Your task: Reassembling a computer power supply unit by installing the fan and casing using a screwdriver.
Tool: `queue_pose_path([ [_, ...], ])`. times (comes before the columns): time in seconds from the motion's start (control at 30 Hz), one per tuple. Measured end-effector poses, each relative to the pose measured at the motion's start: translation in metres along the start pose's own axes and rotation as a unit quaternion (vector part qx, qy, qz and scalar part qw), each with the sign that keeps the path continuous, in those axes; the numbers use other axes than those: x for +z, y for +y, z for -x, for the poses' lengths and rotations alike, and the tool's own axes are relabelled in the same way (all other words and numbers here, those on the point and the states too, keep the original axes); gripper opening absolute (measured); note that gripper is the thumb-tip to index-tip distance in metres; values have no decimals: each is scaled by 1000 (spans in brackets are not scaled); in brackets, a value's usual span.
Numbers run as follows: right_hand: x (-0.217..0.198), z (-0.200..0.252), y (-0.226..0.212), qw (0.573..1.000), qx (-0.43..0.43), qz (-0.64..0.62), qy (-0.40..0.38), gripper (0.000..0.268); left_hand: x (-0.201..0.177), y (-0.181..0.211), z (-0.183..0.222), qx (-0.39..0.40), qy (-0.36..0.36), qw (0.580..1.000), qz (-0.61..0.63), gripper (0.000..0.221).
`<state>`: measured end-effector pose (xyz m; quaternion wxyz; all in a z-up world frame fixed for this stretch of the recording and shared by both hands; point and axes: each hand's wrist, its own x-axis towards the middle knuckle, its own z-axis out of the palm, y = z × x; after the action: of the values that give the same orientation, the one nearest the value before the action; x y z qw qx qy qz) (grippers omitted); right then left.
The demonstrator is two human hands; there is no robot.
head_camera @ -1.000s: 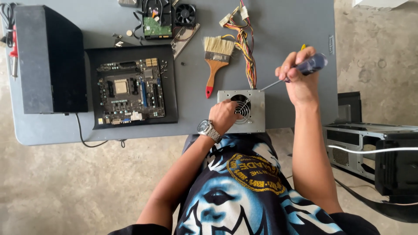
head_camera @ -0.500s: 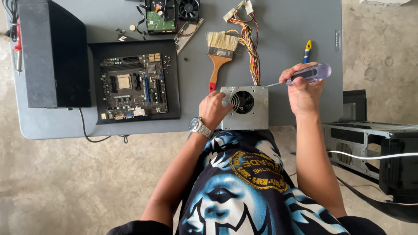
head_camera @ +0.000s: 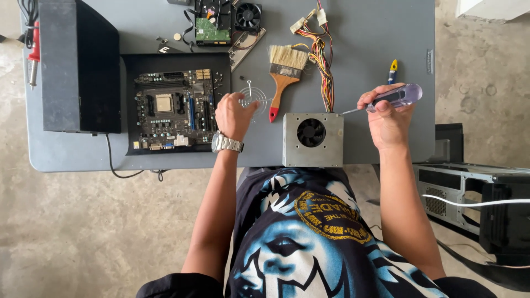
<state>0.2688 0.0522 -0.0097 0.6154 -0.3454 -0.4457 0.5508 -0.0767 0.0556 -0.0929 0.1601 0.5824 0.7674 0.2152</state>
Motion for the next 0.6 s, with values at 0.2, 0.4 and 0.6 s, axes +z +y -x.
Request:
queue_pose_path([
  [0.2,-4,2,-2,1000,5,-5,3,36,-15,17,-11,4,6,999,32,46],
  [0.4,-5,2,0,1000,5,-15,0,37,-25,36,-42,10,-25,999,44,46],
  [0.6,-8,2,6,999,12,-16,-24,42,1,45,-103,70,-9,997,-17,44],
])
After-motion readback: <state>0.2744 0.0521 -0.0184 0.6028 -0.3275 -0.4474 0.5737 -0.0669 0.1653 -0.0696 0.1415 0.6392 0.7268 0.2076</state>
